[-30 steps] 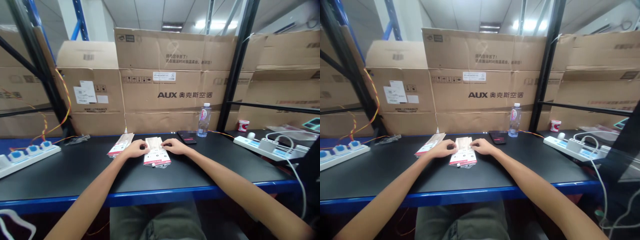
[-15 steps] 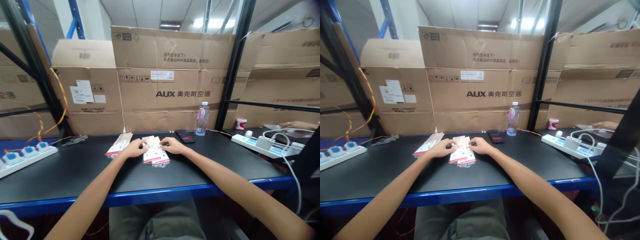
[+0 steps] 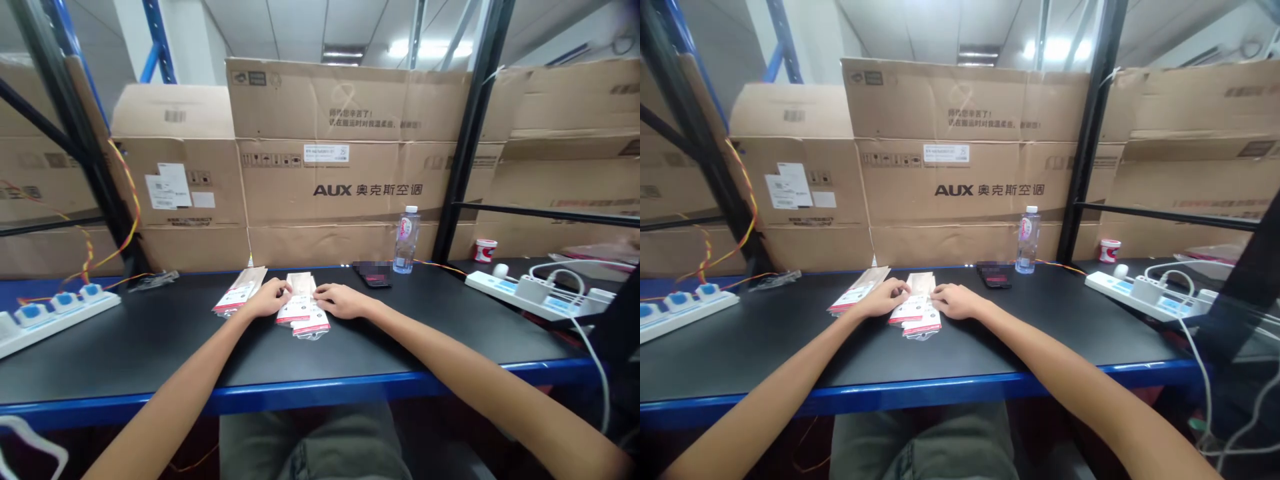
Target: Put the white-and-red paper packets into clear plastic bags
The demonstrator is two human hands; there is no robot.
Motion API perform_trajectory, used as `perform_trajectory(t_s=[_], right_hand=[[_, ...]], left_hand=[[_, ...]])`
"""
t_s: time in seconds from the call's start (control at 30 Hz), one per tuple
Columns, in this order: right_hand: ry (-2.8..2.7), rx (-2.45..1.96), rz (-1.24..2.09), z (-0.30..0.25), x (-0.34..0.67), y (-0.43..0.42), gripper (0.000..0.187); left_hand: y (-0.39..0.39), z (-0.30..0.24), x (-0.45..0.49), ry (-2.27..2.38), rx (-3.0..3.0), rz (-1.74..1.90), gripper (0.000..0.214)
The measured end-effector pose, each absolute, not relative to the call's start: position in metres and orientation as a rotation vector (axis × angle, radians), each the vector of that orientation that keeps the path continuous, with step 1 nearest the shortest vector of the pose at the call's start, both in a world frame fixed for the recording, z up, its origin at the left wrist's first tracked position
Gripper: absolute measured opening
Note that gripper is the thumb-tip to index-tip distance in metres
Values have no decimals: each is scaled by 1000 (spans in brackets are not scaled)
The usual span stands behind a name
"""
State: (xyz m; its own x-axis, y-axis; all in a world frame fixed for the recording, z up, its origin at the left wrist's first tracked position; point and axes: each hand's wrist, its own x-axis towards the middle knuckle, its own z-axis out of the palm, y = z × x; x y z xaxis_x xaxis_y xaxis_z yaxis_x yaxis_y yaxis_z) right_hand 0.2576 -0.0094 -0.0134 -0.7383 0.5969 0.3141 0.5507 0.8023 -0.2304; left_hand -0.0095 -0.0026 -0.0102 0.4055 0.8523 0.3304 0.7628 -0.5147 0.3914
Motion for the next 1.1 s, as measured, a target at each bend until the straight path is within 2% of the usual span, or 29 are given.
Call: perform_trajectory(t_s=[0.4, 0.6, 0.83, 1.0, 1.1], right_hand=[[-2674, -1024, 226, -9, 254, -21, 42], [-2657, -1040, 238, -10, 251, -20, 34], [-2490, -821, 496, -9, 258, -8, 29], [-2387, -902, 502, -10, 261, -4, 22], [-2240, -1011, 518, -11, 258, -4, 28]], left_hand=[[-18, -2, 5, 1371, 2444, 663, 50], [-25, 1, 18, 1181, 2407, 655, 66], [-26, 11, 12, 1260, 2456, 550, 55], [-26, 11, 6, 1279, 2354, 554, 59], [-25, 9, 9, 1206, 2235, 614, 58]])
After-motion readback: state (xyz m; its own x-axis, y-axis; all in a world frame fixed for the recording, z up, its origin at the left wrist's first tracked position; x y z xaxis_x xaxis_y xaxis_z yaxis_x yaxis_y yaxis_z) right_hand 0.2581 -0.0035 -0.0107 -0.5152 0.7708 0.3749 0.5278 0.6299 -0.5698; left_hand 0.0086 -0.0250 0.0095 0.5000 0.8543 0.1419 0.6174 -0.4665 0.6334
